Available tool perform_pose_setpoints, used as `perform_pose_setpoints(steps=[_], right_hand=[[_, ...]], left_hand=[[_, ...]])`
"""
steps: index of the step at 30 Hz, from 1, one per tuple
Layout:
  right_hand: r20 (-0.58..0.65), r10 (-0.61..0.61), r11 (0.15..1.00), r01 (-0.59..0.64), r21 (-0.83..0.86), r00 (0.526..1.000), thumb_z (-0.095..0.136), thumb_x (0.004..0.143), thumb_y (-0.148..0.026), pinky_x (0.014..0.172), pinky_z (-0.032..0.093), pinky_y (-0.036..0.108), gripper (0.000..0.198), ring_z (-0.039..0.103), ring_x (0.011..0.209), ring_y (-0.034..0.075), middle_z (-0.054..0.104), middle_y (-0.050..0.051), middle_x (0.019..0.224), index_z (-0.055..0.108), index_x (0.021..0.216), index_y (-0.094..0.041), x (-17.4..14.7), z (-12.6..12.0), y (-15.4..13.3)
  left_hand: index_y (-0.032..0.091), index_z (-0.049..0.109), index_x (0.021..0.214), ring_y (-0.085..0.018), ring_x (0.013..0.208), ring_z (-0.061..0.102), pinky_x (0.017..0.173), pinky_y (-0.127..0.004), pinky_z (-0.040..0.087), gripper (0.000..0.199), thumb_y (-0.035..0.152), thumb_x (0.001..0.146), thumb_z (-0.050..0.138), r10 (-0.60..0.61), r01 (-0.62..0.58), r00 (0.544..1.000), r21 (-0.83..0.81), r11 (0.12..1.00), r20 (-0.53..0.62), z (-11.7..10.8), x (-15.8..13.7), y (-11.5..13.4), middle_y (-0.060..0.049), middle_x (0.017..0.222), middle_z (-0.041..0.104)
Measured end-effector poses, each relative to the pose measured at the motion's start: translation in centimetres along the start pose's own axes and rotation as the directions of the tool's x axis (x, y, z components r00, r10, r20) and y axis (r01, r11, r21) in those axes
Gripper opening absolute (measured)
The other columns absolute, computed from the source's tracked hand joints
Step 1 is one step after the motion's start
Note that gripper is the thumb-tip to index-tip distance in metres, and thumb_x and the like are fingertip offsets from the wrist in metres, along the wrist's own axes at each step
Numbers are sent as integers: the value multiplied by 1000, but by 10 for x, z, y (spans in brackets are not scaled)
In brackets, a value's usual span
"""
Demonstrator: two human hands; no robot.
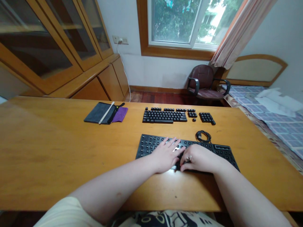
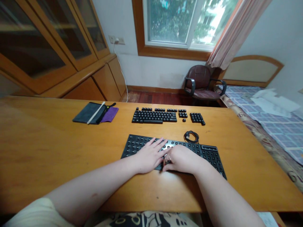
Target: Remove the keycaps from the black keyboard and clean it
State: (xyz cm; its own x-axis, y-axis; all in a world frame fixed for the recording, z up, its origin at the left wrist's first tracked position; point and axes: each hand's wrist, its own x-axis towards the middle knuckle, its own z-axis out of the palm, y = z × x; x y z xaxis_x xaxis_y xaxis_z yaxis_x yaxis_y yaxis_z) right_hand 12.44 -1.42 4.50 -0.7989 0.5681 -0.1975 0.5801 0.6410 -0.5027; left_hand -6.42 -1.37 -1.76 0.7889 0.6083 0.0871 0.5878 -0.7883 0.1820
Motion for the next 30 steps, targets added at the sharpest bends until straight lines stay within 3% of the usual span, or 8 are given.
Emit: perform_pose_setpoints(steps=[11, 14, 16, 19, 21, 23, 27, 30], right_hand=[[-58, -42, 989, 49, 142, 997, 65, 79, -36, 62, 47, 22, 15, 66, 64, 14, 73, 1, 71, 75, 77, -25, -4, -4, 4], [-187, -63, 957, 113, 266, 980, 66, 79, -35, 62, 50, 22, 15, 67, 65, 15, 74, 2, 75, 75, 82, -24, -12, -14, 6], [-386, 4, 953, 114, 282, 922, 67, 77, -34, 63, 53, 24, 15, 68, 65, 16, 74, 3, 76, 75, 83, -23, -13, -15, 13], [-649, 203, 933, 57, 356, 733, 70, 75, -32, 68, 55, 27, 12, 69, 69, 18, 74, 4, 77, 75, 78, -22, -3, -6, 29], [-728, 366, 873, 58, 484, 580, 71, 73, -33, 71, 56, 30, 13, 69, 72, 20, 74, 5, 76, 74, 73, -21, 7, 3, 39], [-722, 496, 799, 72, 597, 483, 71, 71, -35, 70, 57, 32, 16, 69, 72, 21, 73, 6, 74, 73, 69, -19, 18, 12, 44], [-648, 610, 705, 60, 706, 457, 71, 69, -38, 66, 57, 35, 22, 69, 65, 22, 73, 8, 72, 73, 70, -16, 30, 22, 42], [-659, 571, 742, 37, 669, 489, 70, 70, -36, 75, 56, 36, 18, 69, 73, 22, 73, 7, 75, 73, 71, -18, 33, 27, 35]], left_hand=[[22, 32, 141, -27, 139, 20, 111, -49, 12, 52, 41, 92, 36, 5, -5, 1000, -14, 1000, 4, 2, 2, 0, -12, 150, 27], [22, 34, 140, -28, 140, 19, 111, -50, 12, 51, 41, 92, 37, 4, -4, 1000, -31, 1000, 7, 2, 3, 0, -13, 150, 26], [22, 36, 139, -28, 139, 20, 111, -50, 13, 51, 40, 91, 39, -2, 3, 1000, -51, 999, 19, 0, 2, 0, -13, 150, 27], [24, 37, 138, -28, 139, 22, 110, -52, 16, 50, 39, 90, 42, -33, 39, 998, -105, 994, 55, -10, -1, 1, -13, 149, 29], [26, 41, 135, -29, 137, 26, 109, -54, 18, 49, 36, 88, 47, -63, 72, 996, -156, 985, 62, -19, -3, -1, -12, 148, 32], [26, 50, 127, -29, 131, 37, 109, -56, 20, 43, 33, 85, 52, -97, 103, 995, -234, 967, 37, -26, -2, -5, -10, 141, 44], [19, 52, 123, -23, 109, 57, 101, -43, 40, 41, 32, 84, 55, -388, 281, 913, -500, 819, -124, -28, 7, -16, -10, 120, 60], [17, 48, 125, -20, 103, 60, 93, -35, 47, 53, 31, 77, 65, -481, 250, 857, -669, 700, -184, -23, 12, -21, -11, 122, 58]])
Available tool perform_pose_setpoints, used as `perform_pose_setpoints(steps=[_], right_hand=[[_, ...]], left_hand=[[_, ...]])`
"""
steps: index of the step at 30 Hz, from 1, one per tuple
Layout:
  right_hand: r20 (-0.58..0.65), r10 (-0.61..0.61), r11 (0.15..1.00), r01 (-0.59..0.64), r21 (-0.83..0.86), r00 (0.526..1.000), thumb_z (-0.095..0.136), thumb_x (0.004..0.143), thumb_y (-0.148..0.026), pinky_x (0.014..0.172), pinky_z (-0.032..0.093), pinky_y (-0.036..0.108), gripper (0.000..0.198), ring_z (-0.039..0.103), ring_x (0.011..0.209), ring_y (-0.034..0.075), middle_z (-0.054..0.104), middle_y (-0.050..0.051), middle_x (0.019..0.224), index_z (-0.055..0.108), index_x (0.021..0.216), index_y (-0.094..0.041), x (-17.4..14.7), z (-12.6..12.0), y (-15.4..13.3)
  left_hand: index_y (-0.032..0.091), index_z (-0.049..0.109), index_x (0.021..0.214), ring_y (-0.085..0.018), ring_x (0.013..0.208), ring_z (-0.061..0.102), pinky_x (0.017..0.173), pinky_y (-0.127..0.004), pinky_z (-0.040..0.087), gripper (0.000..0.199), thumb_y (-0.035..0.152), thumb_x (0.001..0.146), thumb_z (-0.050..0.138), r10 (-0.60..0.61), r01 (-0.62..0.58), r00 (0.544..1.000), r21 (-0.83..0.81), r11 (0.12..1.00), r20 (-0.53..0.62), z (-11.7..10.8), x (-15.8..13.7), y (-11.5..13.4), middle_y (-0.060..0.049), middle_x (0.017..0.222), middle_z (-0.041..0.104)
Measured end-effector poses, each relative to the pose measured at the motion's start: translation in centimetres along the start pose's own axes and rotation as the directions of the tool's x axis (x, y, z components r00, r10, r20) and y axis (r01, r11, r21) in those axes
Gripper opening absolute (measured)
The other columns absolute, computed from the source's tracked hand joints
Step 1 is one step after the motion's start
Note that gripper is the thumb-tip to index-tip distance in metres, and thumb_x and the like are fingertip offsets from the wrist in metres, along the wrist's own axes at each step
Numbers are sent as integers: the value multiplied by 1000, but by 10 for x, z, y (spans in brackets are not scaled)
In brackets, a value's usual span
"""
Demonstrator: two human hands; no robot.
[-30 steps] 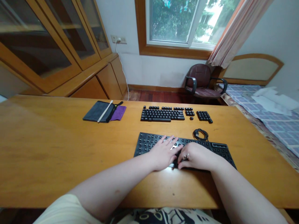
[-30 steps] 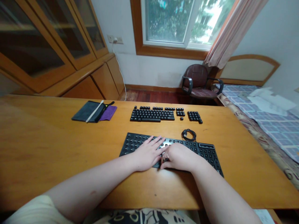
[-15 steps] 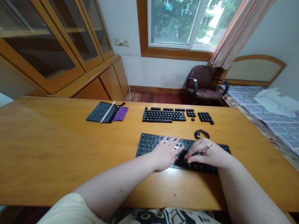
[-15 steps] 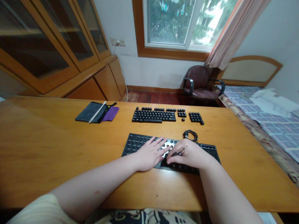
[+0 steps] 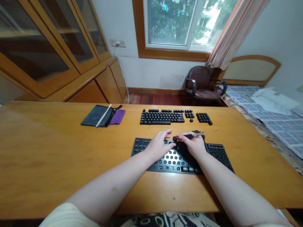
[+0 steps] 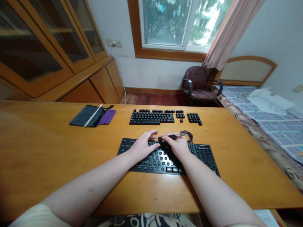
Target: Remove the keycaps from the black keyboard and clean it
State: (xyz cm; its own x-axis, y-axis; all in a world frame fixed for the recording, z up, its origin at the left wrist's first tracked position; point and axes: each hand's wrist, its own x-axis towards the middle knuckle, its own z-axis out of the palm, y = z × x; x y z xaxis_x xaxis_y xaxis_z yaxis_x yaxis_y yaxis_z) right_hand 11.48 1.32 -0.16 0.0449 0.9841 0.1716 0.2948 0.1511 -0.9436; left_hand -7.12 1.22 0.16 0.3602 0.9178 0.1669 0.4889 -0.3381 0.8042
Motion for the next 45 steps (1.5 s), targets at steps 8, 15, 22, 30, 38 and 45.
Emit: perform_pose_setpoints(steps=[8, 15, 22, 30, 38, 45], right_hand=[[98, -120, 992, 123, -27, 988, 67, 75, -33, 74, 55, 33, 15, 68, 74, 20, 73, 5, 76, 73, 76, -20, -5, 1, -2], [221, -139, 990, 139, 17, 965, 64, 79, -34, 78, 55, 35, 19, 68, 80, 20, 72, 7, 85, 71, 86, -18, -3, -4, -2], [187, -137, 988, 147, -38, 973, 71, 73, -35, 82, 53, 37, 20, 66, 84, 21, 71, 6, 86, 71, 86, -19, -3, -1, -3], [242, -242, 959, 270, -89, 940, 67, 77, -29, 79, 53, 35, 11, 65, 82, 19, 70, 4, 85, 71, 85, -23, -3, -1, -3], [315, -298, 941, 333, -62, 901, 67, 78, -32, 80, 52, 34, 15, 64, 83, 18, 69, 3, 87, 72, 90, -25, -1, -4, -3], [386, -309, 934, 355, -52, 869, 65, 79, -36, 71, 53, 31, 20, 66, 75, 17, 70, 4, 83, 73, 94, -27, -2, -4, -2]], left_hand=[[21, 63, 104, -18, 98, 60, 90, -33, 47, 28, 25, 76, 66, 95, -94, 995, -32, 995, 15, 0, -3, 0, -3, 103, 68], [19, 67, 102, -19, 92, 63, 86, -33, 49, 28, 30, 77, 65, 64, -63, 998, -58, 996, 14, -2, -3, -1, -5, 99, 69], [19, 66, 102, -18, 90, 63, 84, -33, 49, 24, 28, 79, 62, 38, -39, 999, -138, 990, -11, -4, -3, 0, -5, 98, 69], [18, 67, 98, -17, 86, 62, 82, -30, 49, 24, 25, 74, 68, 9, -6, 1000, -170, 985, 13, -2, -1, -3, -3, 93, 69], [18, 68, 93, -18, 87, 62, 82, -31, 48, 24, 26, 71, 71, -18, 25, 999, -232, 972, 34, 0, -2, -5, -3, 91, 68], [16, 69, 86, -17, 79, 63, 76, -29, 49, 15, 26, 80, 60, 4, 35, 994, -345, 938, 114, -2, 0, -6, -4, 82, 70]])
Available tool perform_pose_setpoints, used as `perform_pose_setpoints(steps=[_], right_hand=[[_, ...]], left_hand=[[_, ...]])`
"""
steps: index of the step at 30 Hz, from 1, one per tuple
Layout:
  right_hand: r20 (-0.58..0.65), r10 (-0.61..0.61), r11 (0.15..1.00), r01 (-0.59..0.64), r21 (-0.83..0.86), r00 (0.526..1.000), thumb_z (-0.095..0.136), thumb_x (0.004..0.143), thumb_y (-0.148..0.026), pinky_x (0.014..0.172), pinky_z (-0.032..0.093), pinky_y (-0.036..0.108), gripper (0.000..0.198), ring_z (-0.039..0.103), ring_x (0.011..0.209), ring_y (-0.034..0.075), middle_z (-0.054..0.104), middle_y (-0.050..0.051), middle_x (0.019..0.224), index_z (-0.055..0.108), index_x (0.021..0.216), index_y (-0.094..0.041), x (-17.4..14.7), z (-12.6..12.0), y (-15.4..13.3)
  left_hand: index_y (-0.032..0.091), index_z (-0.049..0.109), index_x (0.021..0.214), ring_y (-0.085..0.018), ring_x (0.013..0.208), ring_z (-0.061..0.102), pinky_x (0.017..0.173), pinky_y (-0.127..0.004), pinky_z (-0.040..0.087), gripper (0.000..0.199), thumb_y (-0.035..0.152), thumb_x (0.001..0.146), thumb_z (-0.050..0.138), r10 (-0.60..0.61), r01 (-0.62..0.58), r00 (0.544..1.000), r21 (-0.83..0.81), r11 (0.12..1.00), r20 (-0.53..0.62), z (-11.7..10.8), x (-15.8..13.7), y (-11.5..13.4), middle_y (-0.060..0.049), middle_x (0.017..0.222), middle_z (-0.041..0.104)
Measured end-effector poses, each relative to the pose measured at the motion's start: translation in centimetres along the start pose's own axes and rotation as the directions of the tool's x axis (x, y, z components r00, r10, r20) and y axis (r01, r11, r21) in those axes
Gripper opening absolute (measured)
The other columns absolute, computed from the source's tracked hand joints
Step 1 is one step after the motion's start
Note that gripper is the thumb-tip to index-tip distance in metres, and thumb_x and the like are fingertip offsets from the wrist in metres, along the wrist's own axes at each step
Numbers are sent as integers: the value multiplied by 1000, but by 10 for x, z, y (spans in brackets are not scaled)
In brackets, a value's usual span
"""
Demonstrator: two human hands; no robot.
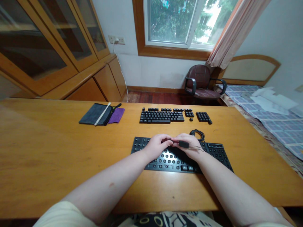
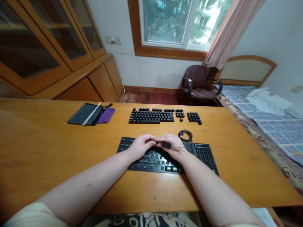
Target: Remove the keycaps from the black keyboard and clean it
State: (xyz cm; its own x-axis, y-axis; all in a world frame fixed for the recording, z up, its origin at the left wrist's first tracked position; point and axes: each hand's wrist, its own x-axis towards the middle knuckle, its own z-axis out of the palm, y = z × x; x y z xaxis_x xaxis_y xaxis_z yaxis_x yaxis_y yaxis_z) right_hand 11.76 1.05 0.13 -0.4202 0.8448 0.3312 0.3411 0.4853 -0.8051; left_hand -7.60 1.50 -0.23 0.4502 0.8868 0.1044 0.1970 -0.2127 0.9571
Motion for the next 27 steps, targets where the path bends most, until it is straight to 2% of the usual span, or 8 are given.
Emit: perform_pose_setpoints(steps=[3, 7, 10, 13, 16, 20, 24, 27], right_hand=[[-16, 8, 1000, -8, 7, 1000, 65, 79, -35, 71, 53, 31, 19, 65, 74, 17, 69, 5, 82, 72, 95, -26, -1, 1, -1], [-5, -3, 999, 3, 32, 1000, 70, 75, -35, 79, 52, 33, 27, 65, 84, 19, 68, 5, 89, 70, 100, -25, -1, -1, -4], [-70, 79, 996, -76, 41, 994, 68, 76, -36, 78, 53, 33, 24, 66, 84, 19, 69, 6, 90, 71, 96, -23, 0, -1, -6], [-163, 161, 987, -163, 1, 973, 66, 77, -36, 73, 54, 32, 18, 67, 77, 19, 71, 6, 83, 72, 87, -21, 0, 1, -7], [-193, 103, 992, -116, -54, 976, 66, 76, -35, 71, 55, 32, 14, 67, 72, 19, 72, 6, 78, 72, 79, -22, -1, 1, -7], [-187, 24, 995, -42, -93, 982, 65, 78, -33, 71, 55, 32, 12, 68, 73, 19, 72, 5, 79, 72, 81, -24, -2, -1, -6], [-189, -6, 988, -23, -149, 982, 62, 81, -31, 72, 55, 32, 13, 68, 75, 19, 73, 5, 82, 72, 85, -24, -2, -1, -6], [-147, -79, 975, 46, -217, 986, 60, 82, -29, 73, 55, 32, 14, 68, 76, 18, 73, 5, 84, 72, 89, -24, -3, 0, -7]], left_hand=[[16, 69, 86, -17, 80, 64, 77, -30, 50, 15, 27, 78, 62, 1, -1, 1000, 6, 1000, 6, 0, 0, 0, -4, 84, 70], [16, 67, 95, -19, 87, 64, 83, -33, 50, 22, 28, 78, 62, -19, 19, 998, 1, 1000, -64, 3, 1, -2, -6, 93, 70], [15, 65, 100, -19, 88, 64, 84, -34, 50, 25, 25, 78, 62, -23, 20, 996, -44, 999, -86, 5, 1, -2, -8, 96, 68], [16, 66, 100, -18, 90, 63, 85, -33, 51, 24, 21, 77, 62, 13, -17, 998, -81, 997, -54, 4, 1, 1, -8, 98, 66], [16, 66, 98, -17, 92, 62, 85, -32, 51, 22, 18, 76, 62, 19, -20, 1000, -137, 990, -11, 1, 1, 6, -7, 101, 64], [15, 64, 98, -16, 93, 62, 88, -32, 50, 23, 13, 76, 62, -45, 50, 999, -242, 969, 27, 2, 0, 7, -7, 102, 64], [15, 58, 108, -14, 92, 63, 87, -31, 51, 36, 9, 73, 64, -95, 84, 995, -338, 937, -16, 8, 0, 1, -7, 101, 64], [14, 59, 100, -15, 89, 64, 85, -33, 52, 32, 12, 70, 68, -88, 69, 995, -348, 935, -38, 11, 1, -5, -6, 98, 65]])
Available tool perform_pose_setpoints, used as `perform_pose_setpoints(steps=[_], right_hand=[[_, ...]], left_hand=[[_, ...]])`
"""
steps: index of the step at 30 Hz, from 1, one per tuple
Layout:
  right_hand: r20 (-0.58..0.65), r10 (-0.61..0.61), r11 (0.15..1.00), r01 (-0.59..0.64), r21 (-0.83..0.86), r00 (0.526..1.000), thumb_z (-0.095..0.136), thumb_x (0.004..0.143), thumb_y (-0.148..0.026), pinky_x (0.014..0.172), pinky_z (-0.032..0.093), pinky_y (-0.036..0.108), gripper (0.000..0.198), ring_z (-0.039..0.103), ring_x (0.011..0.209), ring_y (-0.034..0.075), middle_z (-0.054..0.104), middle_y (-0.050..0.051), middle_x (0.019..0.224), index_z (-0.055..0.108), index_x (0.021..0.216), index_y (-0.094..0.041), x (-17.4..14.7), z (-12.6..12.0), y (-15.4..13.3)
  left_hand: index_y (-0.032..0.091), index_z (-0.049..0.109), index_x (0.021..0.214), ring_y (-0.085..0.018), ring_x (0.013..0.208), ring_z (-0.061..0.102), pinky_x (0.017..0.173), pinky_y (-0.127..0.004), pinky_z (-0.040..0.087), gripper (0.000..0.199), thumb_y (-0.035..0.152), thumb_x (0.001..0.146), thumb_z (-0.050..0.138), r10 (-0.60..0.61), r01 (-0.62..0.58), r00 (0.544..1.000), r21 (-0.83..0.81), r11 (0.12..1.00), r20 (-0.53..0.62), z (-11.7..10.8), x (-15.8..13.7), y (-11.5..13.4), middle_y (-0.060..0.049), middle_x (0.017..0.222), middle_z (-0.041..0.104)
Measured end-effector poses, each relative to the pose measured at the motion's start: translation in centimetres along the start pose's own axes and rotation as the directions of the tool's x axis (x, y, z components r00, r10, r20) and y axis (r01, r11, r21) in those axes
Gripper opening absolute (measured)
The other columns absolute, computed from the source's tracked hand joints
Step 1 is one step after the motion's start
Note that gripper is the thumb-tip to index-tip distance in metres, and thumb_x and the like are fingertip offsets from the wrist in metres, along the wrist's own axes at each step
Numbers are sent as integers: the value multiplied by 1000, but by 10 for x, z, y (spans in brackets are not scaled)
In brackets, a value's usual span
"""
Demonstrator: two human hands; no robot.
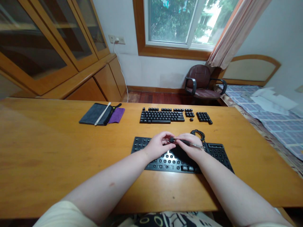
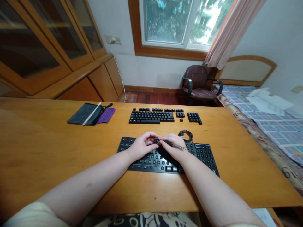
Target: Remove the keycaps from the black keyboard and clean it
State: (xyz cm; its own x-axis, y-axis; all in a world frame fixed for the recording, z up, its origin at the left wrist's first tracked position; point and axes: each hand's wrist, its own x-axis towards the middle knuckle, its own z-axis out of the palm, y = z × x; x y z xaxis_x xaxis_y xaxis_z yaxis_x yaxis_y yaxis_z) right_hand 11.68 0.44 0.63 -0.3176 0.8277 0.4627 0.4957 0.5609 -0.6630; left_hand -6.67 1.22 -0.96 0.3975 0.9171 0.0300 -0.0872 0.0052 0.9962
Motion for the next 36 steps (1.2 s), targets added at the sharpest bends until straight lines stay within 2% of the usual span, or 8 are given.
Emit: perform_pose_setpoints(steps=[4, 10, 16, 22, 25, 29, 33, 36], right_hand=[[10, -80, 993, 80, -83, 997, 57, 85, -26, 75, 55, 32, 17, 67, 79, 18, 72, 5, 88, 70, 95, -25, -2, 2, -2], [-26, -104, 979, 98, -179, 994, 55, 86, -23, 75, 55, 30, 17, 66, 80, 17, 71, 7, 89, 68, 97, -23, -4, 5, -2], [-4, -161, 969, 157, -188, 987, 54, 86, -22, 73, 55, 30, 17, 65, 79, 17, 69, 7, 89, 66, 98, -21, -4, 5, 2], [-133, -81, 978, 52, -203, 988, 53, 86, -21, 89, 50, 37, 21, 61, 99, 21, 63, 9, 107, 64, 104, -23, -3, 5, 8], [-53, -56, 987, 48, -152, 997, 45, 90, -19, 89, 50, 37, 23, 59, 102, 20, 62, 8, 109, 64, 103, -24, -2, 3, 9], [96, -55, 991, 66, -116, 994, 43, 88, -15, 77, 52, 33, 26, 61, 88, 17, 61, 7, 93, 64, 103, -23, 0, 1, 4], [168, -94, 991, 109, -83, 981, 57, 80, -17, 73, 52, 31, 18, 60, 82, 17, 61, 5, 90, 64, 95, -22, 1, 1, -1], [164, -125, 989, 136, -57, 978, 67, 77, -26, 78, 52, 31, 20, 62, 87, 17, 64, 6, 93, 63, 96, -22, 0, 1, 0]], left_hand=[[12, 63, 95, -16, 87, 65, 88, -36, 52, 22, 15, 74, 66, -6, 10, 997, 43, 999, -76, 0, 2, -4, -7, 93, 68], [16, 59, 117, -19, 101, 63, 95, -37, 50, 42, 13, 76, 64, -10, 23, 995, 124, 992, -104, 0, 2, -5, -10, 116, 65], [17, 58, 118, -20, 110, 60, 99, -36, 48, 40, 12, 78, 60, -11, 35, 992, 189, 981, -124, 0, 3, -8, -10, 118, 64], [16, 62, 101, -17, 93, 65, 87, -35, 53, 28, 11, 74, 65, 23, 19, 975, 187, 982, -219, -2, 4, -7, -8, 104, 65], [16, 63, 85, -16, 87, 63, 84, -34, 52, 18, 14, 69, 70, 105, -51, 971, 242, 969, -216, -4, 5, -6, -5, 94, 64], [18, 62, 81, -15, 80, 59, 78, -31, 50, 23, 21, 63, 77, 177, -93, 966, 380, 920, -191, -7, 3, -3, 0, 83, 61], [17, 57, 80, -11, 64, 53, 61, -24, 46, 30, 26, 61, 78, 119, -66, 979, 293, 954, -166, -6, 3, -6, 3, 75, 55], [17, 53, 77, -10, 63, 52, 59, -23, 45, 32, 27, 60, 79, 92, -61, 988, 228, 972, -126, -5, 3, -9, 4, 72, 53]])
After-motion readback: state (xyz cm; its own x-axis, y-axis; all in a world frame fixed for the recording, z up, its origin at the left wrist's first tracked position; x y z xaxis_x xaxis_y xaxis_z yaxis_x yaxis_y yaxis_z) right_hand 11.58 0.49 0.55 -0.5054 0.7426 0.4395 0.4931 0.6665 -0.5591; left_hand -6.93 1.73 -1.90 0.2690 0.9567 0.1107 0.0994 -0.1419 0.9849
